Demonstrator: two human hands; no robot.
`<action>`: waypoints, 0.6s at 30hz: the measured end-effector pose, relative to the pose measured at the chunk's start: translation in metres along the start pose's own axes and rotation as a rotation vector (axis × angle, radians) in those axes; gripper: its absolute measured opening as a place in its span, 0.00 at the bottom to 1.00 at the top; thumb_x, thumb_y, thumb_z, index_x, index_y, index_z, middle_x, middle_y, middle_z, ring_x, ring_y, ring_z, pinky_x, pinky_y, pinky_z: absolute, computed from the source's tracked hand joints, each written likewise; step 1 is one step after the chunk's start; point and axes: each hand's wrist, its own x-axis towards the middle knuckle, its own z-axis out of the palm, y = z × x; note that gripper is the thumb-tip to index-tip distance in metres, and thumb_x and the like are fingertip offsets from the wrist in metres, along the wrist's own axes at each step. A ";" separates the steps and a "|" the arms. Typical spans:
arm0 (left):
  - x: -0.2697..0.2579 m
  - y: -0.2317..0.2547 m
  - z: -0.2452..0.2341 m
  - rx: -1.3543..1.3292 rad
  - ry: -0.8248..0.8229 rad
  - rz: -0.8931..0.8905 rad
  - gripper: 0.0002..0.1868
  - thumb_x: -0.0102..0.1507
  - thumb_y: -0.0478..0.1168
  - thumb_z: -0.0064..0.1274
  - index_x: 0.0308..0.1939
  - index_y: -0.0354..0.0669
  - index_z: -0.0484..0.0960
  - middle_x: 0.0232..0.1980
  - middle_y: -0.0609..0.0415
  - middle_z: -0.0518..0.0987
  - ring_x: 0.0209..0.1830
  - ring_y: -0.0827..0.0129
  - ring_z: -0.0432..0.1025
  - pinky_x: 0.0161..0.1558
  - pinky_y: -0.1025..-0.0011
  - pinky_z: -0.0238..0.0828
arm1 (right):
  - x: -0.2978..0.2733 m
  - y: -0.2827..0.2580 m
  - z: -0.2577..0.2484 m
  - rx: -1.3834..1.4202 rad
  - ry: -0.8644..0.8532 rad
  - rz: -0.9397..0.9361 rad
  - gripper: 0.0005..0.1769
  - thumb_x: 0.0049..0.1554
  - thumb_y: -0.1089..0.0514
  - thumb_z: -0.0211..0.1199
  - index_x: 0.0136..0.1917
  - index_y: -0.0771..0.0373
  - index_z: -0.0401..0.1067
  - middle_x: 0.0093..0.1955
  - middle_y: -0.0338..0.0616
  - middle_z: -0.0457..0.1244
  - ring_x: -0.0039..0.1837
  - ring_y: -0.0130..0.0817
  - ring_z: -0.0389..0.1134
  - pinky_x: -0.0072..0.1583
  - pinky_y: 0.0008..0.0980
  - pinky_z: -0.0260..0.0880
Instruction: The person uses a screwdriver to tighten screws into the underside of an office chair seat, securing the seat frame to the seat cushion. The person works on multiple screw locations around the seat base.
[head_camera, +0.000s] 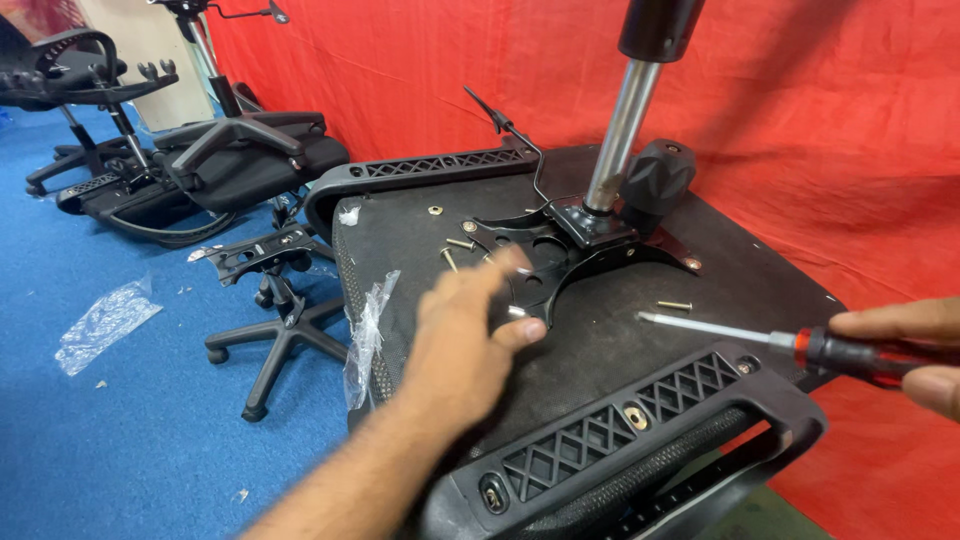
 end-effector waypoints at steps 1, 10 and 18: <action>0.003 -0.002 -0.008 0.135 0.068 -0.033 0.51 0.52 0.52 0.69 0.77 0.57 0.62 0.68 0.45 0.67 0.66 0.47 0.60 0.62 0.49 0.56 | 0.000 0.004 0.003 0.012 0.029 0.024 0.29 0.54 0.59 0.62 0.70 0.58 0.75 0.59 0.48 0.73 0.67 0.41 0.71 0.76 0.43 0.58; -0.051 0.048 0.010 0.030 -0.321 0.196 0.21 0.64 0.53 0.57 0.58 0.51 0.83 0.60 0.53 0.77 0.66 0.57 0.63 0.65 0.53 0.49 | 0.006 -0.035 0.041 0.005 0.079 0.341 0.29 0.45 0.61 0.72 0.62 0.58 0.79 0.48 0.48 0.72 0.53 0.41 0.74 0.66 0.44 0.75; -0.031 0.083 0.017 0.128 -0.498 0.047 0.21 0.63 0.50 0.54 0.59 0.52 0.79 0.56 0.55 0.77 0.63 0.60 0.66 0.64 0.55 0.53 | -0.008 -0.078 0.054 0.035 0.280 0.406 0.26 0.42 0.58 0.80 0.54 0.62 0.80 0.42 0.49 0.70 0.44 0.41 0.73 0.49 0.39 0.80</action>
